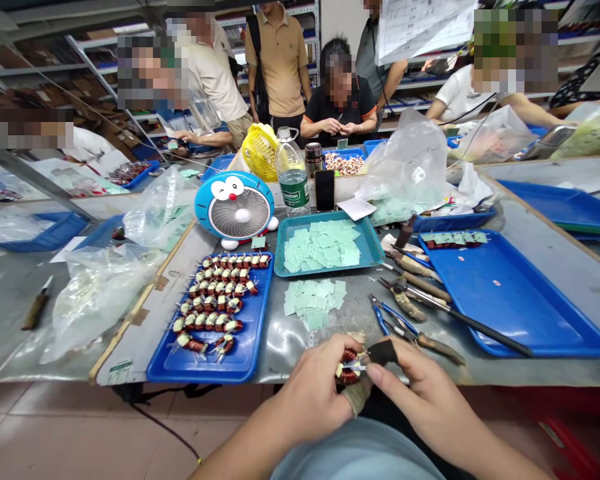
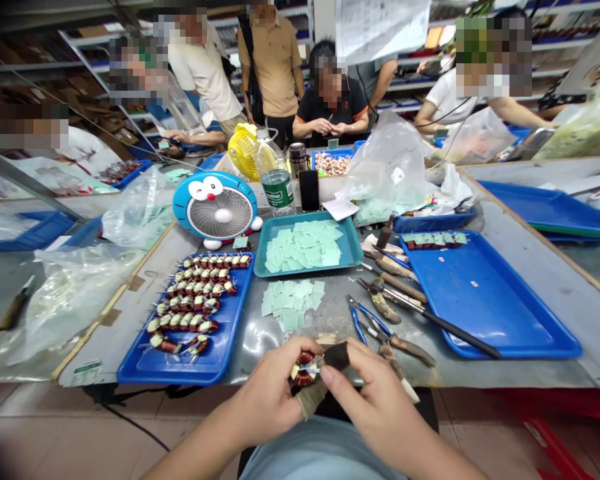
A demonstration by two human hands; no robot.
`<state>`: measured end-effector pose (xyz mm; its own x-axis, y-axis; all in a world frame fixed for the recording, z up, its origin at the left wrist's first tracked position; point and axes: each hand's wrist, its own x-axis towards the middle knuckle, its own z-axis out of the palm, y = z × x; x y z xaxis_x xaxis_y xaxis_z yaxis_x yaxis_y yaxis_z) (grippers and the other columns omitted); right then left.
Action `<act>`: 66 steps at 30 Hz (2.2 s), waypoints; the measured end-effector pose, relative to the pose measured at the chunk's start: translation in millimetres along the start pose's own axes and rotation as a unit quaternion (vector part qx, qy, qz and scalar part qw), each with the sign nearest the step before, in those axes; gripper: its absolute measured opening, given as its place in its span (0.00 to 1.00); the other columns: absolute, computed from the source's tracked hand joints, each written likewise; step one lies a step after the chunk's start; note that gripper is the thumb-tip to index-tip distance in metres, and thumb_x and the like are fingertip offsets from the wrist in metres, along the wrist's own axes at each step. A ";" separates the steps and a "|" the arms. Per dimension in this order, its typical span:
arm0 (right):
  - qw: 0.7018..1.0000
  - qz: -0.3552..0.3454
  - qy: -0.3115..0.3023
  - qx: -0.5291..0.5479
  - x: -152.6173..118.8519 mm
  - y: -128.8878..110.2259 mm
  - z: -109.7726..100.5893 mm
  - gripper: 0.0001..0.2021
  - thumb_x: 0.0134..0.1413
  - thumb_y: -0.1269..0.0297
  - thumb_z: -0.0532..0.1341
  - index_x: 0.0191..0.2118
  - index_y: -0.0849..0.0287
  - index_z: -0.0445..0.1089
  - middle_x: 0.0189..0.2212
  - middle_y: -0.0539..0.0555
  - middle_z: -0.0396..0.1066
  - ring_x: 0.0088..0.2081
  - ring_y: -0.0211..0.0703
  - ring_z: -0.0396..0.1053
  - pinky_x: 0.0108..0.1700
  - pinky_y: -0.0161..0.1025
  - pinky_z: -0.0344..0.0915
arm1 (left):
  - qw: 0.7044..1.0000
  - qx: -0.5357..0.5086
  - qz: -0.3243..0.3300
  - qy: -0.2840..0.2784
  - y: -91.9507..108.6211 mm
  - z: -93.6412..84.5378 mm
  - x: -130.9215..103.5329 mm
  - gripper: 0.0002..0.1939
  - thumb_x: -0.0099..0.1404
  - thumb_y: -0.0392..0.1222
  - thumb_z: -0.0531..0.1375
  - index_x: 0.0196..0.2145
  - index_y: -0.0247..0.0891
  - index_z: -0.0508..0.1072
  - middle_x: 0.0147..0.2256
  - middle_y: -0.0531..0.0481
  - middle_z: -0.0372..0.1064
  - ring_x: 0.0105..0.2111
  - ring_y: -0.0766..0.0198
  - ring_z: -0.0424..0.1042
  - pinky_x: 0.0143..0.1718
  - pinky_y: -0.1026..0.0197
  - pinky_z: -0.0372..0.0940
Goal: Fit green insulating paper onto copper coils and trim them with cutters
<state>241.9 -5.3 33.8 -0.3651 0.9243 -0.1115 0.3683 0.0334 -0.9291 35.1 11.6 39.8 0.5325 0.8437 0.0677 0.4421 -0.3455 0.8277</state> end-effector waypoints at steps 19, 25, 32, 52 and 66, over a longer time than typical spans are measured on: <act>0.970 -0.142 0.169 -0.101 -14.1 7.5 30.2 0.12 0.69 0.65 0.55 0.35 0.63 0.71 0.35 0.50 0.66 0.39 0.20 0.64 0.43 0.19 0.59 | 0.994 0.000 -0.024 0.106 -5.3 19.2 -1.8 0.12 0.58 0.37 0.63 0.40 0.40 0.68 0.29 0.54 0.71 0.26 0.65 0.68 0.29 0.64 0.59; 0.989 -0.072 0.095 -0.085 -5.5 -0.6 1.4 0.14 0.68 0.56 0.57 0.47 0.60 0.72 0.44 0.51 0.68 0.46 0.23 0.65 0.50 0.19 0.61 | 0.996 0.062 -0.044 0.043 -2.9 9.4 -1.2 0.13 0.56 0.35 0.62 0.40 0.42 0.67 0.28 0.56 0.71 0.24 0.64 0.68 0.26 0.63 0.54; 0.993 0.081 -0.044 0.078 9.0 -4.5 -4.2 0.29 0.64 0.40 0.56 0.36 0.69 0.67 0.33 0.52 0.64 0.36 0.24 0.60 0.40 0.21 0.60 | 0.999 0.030 -0.013 0.040 -1.8 8.3 -5.3 0.12 0.57 0.34 0.60 0.39 0.41 0.66 0.30 0.54 0.72 0.26 0.63 0.69 0.28 0.63 0.57; 0.985 0.051 -0.143 0.076 16.6 -18.4 -25.3 0.20 0.61 0.51 0.63 0.40 0.69 0.73 0.39 0.52 0.70 0.40 0.25 0.65 0.43 0.18 0.61 | 0.999 0.029 -0.007 -0.013 3.0 -0.8 -1.3 0.14 0.56 0.35 0.61 0.40 0.42 0.64 0.28 0.57 0.67 0.23 0.66 0.65 0.25 0.65 0.53; 0.988 -0.046 -0.136 -0.054 9.1 -22.9 -26.8 0.17 0.68 0.55 0.56 0.37 0.66 0.71 0.37 0.51 0.70 0.40 0.25 0.65 0.44 0.22 0.58 | 1.000 0.023 0.000 0.007 5.4 4.8 -1.9 0.14 0.53 0.35 0.62 0.36 0.43 0.63 0.25 0.58 0.66 0.22 0.67 0.64 0.25 0.66 0.53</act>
<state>253.1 12.5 63.6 -0.6119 0.7799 -0.1319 0.4066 0.1672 -0.8982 39.9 6.2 41.5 0.5226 0.8492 0.0754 0.4755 -0.3638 0.8010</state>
